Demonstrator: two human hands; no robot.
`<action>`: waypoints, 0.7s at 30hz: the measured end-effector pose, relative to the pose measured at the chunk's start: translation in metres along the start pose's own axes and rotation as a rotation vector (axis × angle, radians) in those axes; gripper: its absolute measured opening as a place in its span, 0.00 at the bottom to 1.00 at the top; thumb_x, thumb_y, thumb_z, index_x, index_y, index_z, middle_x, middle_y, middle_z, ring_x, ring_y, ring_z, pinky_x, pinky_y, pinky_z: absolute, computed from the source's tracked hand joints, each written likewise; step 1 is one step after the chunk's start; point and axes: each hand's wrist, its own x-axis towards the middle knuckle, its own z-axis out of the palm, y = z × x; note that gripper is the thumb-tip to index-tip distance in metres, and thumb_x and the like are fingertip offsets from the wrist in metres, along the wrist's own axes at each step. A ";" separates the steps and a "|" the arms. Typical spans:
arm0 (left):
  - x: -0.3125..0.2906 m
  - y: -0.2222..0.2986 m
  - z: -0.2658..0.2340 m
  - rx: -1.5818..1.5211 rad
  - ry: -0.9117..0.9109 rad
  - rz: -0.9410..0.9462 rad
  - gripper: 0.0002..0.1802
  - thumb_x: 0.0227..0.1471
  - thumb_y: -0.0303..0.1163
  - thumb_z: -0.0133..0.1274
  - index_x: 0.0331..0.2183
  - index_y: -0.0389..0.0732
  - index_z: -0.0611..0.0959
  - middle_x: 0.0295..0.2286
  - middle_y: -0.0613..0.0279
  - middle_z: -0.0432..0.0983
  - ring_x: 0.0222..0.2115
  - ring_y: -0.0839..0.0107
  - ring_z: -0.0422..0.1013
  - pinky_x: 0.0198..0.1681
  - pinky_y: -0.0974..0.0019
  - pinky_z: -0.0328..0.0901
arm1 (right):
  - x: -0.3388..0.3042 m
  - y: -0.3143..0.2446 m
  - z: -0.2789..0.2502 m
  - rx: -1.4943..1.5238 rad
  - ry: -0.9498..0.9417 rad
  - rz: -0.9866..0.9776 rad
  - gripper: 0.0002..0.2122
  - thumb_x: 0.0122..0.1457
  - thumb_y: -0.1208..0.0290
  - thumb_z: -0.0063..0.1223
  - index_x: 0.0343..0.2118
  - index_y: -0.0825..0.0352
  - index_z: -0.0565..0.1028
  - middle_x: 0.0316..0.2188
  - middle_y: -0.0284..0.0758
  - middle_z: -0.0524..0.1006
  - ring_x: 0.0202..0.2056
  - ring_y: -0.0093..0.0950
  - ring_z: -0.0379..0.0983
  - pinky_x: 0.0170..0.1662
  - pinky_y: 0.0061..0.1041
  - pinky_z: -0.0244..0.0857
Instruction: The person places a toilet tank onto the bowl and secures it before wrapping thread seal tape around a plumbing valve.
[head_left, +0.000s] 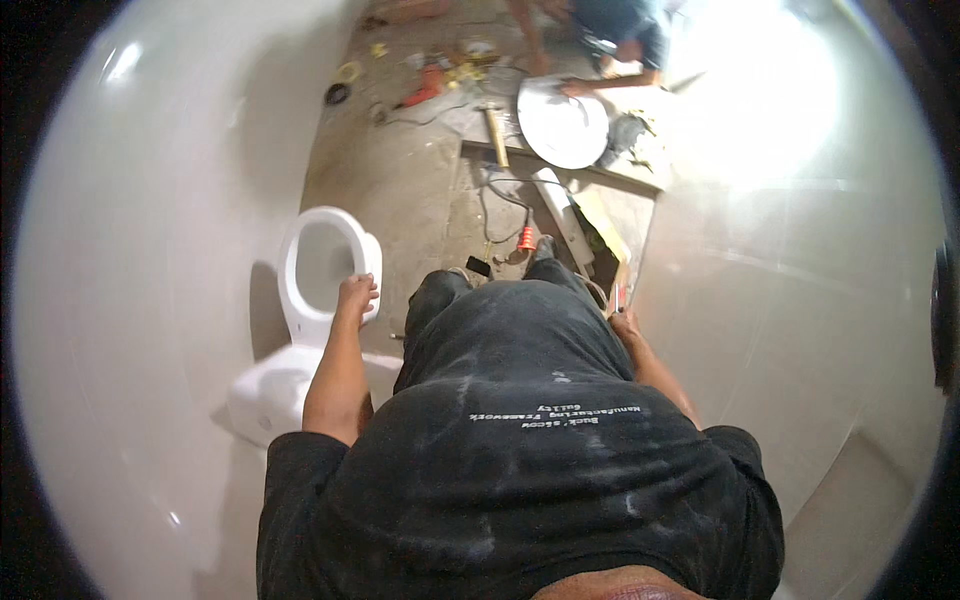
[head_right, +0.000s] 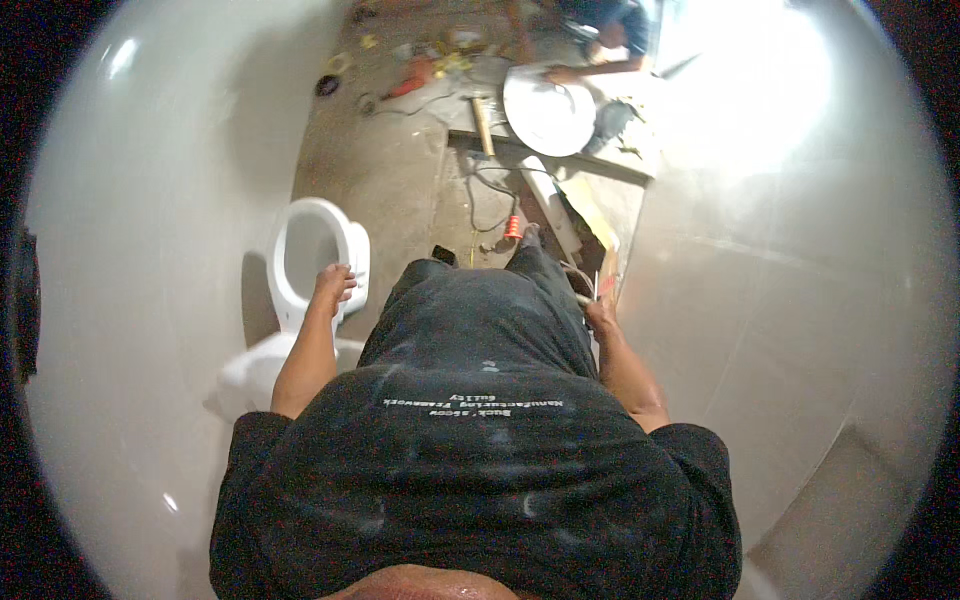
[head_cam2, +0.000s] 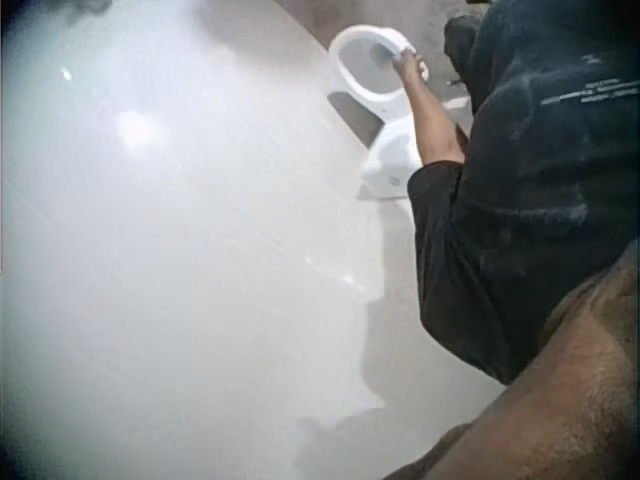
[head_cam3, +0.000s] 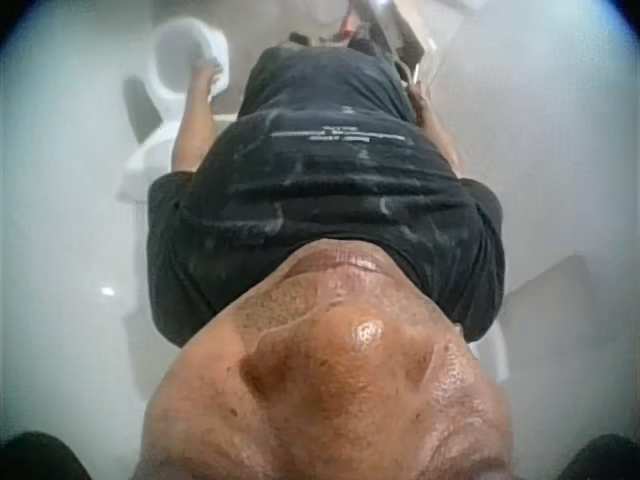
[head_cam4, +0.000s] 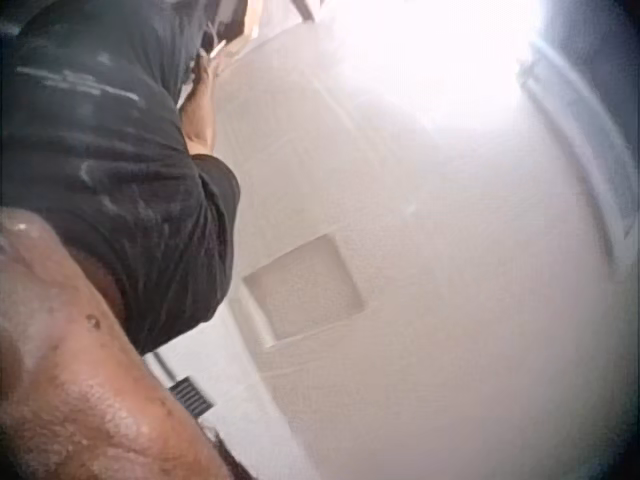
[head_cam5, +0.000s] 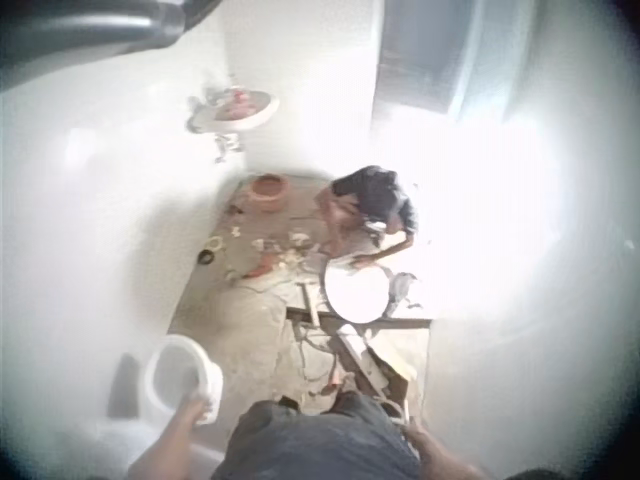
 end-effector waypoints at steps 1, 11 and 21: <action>-0.006 -0.003 0.009 -0.034 0.033 -0.008 0.19 0.58 0.43 0.50 0.47 0.42 0.76 0.40 0.59 0.77 0.39 0.67 0.75 0.38 0.57 0.68 | 0.031 0.016 -0.016 -0.093 -0.060 0.013 0.16 0.53 0.75 0.50 0.45 0.73 0.75 0.27 0.43 0.78 0.24 0.36 0.74 0.26 0.36 0.68; -0.115 -0.073 0.107 0.143 0.149 -0.111 0.22 0.55 0.46 0.52 0.31 0.33 0.84 0.30 0.47 0.81 0.32 0.54 0.78 0.35 0.54 0.71 | 0.206 -0.075 -0.117 0.282 -0.280 0.088 0.01 0.61 0.70 0.45 0.33 0.58 0.66 0.17 0.29 0.62 0.16 0.23 0.60 0.19 0.26 0.60; -0.136 -0.058 0.186 0.153 0.188 0.003 0.24 0.53 0.46 0.53 0.36 0.31 0.84 0.36 0.37 0.79 0.39 0.44 0.76 0.41 0.51 0.67 | 0.270 -0.158 -0.161 0.179 -0.110 -0.052 0.07 0.54 0.72 0.44 0.22 0.67 0.64 0.13 0.35 0.65 0.11 0.29 0.63 0.12 0.29 0.55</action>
